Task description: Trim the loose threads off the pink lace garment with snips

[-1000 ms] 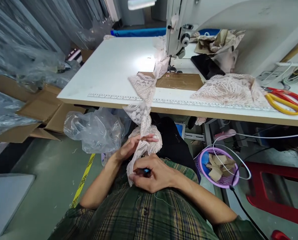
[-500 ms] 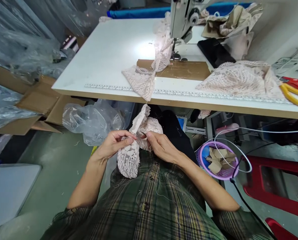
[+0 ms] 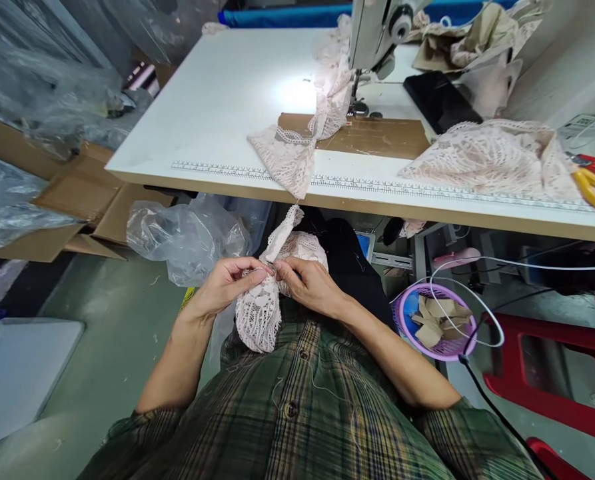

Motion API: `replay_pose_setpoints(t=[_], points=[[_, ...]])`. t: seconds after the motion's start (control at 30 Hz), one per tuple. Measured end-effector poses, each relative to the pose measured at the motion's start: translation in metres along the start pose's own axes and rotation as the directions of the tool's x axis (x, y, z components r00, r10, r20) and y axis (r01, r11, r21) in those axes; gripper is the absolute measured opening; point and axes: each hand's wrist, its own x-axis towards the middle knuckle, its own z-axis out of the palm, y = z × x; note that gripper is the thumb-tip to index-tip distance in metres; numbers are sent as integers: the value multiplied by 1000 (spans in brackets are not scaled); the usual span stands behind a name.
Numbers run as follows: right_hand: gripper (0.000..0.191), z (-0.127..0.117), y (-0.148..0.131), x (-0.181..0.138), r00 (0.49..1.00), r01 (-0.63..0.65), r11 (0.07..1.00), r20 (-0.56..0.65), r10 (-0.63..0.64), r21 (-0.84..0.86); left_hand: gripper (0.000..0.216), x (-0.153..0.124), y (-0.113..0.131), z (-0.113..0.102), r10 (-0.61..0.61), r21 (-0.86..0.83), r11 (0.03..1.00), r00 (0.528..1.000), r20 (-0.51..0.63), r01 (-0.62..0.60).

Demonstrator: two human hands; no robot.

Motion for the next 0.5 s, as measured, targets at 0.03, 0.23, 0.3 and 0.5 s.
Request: replay_pose_setpoints(t=[0.03,0.23,0.3,0.5], points=[[45,0,0,-1,1000,-3,1000,12,3,2,31,0,0,0,4,5,1000,1000,0,-4],[44,2,0,0,1000,13,1000,7,-13,-28,36,-2,2,-1,-4,57,998,1000,-12,4],[45,3,0,2,1000,10,999,-19,-10,-32,35,-2,3,-1,2,59,998,1000,-14,-1],[42,5,1,1,1000,6,999,-6,-7,-52,32,-1,1,-2,5,33,999,1000,-16,-4]])
